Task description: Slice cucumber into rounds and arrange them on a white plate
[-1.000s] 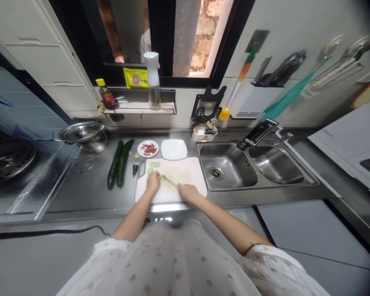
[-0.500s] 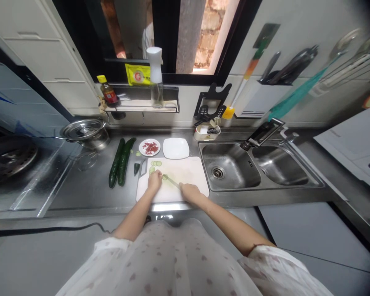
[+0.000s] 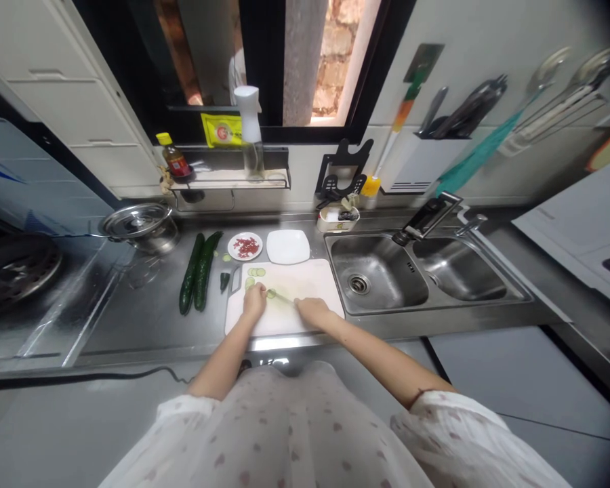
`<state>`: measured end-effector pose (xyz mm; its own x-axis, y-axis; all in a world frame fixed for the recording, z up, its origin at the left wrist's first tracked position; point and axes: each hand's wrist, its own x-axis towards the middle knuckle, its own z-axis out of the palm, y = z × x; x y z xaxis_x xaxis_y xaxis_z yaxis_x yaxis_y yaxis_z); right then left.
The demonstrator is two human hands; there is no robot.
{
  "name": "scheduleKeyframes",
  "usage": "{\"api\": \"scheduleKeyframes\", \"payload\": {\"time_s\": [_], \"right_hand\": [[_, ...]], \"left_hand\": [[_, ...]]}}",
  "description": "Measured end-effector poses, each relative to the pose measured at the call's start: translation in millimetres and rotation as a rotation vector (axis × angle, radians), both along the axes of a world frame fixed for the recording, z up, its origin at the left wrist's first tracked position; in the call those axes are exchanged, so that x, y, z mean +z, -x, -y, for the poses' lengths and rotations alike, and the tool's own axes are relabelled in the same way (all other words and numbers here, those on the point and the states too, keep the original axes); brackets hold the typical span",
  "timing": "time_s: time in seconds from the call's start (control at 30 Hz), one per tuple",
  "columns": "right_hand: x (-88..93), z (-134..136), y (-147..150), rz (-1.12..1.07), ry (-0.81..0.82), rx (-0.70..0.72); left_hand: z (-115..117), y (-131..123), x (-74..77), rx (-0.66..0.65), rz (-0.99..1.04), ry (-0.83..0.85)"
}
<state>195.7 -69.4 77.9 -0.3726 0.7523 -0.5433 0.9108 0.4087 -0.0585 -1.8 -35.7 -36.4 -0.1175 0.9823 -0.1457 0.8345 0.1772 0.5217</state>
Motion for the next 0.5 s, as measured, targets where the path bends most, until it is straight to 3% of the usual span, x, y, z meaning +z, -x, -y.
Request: {"api": "scheduleKeyframes", "payload": {"time_s": [0.23, 0.5], "right_hand": [[-0.9, 5.1, -10.7, 0.001, 0.042, -0.021], [-6.6, 1.8, 3.8, -0.021, -0.001, -0.020]], "left_hand": [[0.2, 0.2, 2.4, -0.008, -0.004, 0.002], [1.8, -0.7, 5.1, -0.005, 0.001, -0.005]]}}
